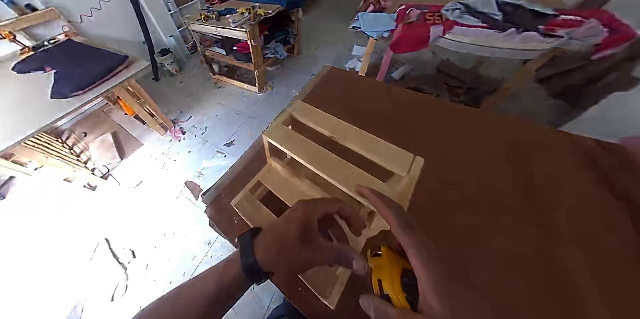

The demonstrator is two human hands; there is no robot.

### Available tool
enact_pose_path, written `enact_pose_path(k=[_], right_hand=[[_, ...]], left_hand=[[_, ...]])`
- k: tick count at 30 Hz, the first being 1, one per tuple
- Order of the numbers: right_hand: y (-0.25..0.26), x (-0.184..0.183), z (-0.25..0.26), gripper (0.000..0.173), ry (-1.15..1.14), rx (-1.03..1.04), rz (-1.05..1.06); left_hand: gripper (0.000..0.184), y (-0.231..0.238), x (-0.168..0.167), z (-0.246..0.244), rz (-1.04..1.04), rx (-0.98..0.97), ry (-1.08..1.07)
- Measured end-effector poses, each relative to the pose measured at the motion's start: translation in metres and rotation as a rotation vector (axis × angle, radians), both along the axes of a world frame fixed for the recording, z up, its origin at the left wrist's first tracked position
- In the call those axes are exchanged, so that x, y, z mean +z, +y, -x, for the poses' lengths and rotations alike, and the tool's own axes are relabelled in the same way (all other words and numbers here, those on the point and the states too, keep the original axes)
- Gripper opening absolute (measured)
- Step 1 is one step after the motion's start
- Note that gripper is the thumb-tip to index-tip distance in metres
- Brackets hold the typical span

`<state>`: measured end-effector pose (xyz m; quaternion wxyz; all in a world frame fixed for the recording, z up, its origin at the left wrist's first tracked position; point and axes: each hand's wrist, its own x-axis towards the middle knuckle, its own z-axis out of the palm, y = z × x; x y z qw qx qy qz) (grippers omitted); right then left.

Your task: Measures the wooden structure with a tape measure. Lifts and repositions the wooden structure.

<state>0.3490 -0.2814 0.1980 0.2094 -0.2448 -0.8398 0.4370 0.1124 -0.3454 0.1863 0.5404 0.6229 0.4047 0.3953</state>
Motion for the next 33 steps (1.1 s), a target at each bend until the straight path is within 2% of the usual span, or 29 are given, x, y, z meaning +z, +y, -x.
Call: enact_pose_path(k=[4, 7, 10, 14, 16, 18, 20, 22, 24, 26, 30, 33], right_hand=[[-0.001, 0.013, 0.038, 0.115, -0.035, -0.056, -0.031], [0.005, 0.012, 0.056, 0.111, -0.04, -0.035, -0.042], [0.01, 0.023, 0.07, 0.107, -0.071, -0.021, 0.01], [0.016, 0.026, 0.089, 0.103, -0.12, -0.107, -0.048], [0.026, 0.026, 0.085, 0.099, -0.15, -0.176, -0.083], [0.038, 0.032, 0.062, 0.089, -0.206, -0.218, -0.103], [0.046, 0.04, 0.027, 0.076, -0.303, -0.241, -0.077], [0.057, 0.042, -0.008, 0.066, -0.401, -0.221, -0.031], [0.065, 0.039, -0.025, 0.061, -0.473, -0.203, 0.04], [0.065, 0.034, -0.028, 0.058, -0.499, -0.23, 0.081], [0.061, 0.011, -0.045, 0.053, -0.478, -0.349, 0.05], [0.064, 0.002, -0.059, 0.04, -0.471, -0.405, 0.194]], left_hand=[[0.023, 0.023, -0.001, 0.031, 0.007, -0.071, -0.089], [0.024, 0.042, -0.006, 0.051, 0.001, -0.179, -0.127], [0.024, 0.057, -0.011, 0.066, -0.067, -0.274, -0.254], [0.029, 0.066, -0.008, 0.076, -0.207, -0.259, -0.322], [0.025, 0.071, 0.0, 0.093, -0.276, -0.151, -0.249], [0.019, 0.082, 0.002, 0.133, -0.31, 0.071, -0.161], [0.017, 0.104, -0.012, 0.18, -0.294, 0.323, -0.09], [0.019, 0.125, -0.04, 0.213, -0.206, 0.501, 0.009], [0.023, 0.136, -0.066, 0.223, -0.106, 0.569, 0.124], [0.028, 0.133, -0.075, 0.218, -0.037, 0.595, 0.221], [0.029, 0.125, -0.066, 0.207, -0.183, 0.651, 0.451], [0.027, 0.121, -0.059, 0.205, -0.259, 0.659, 0.622]])
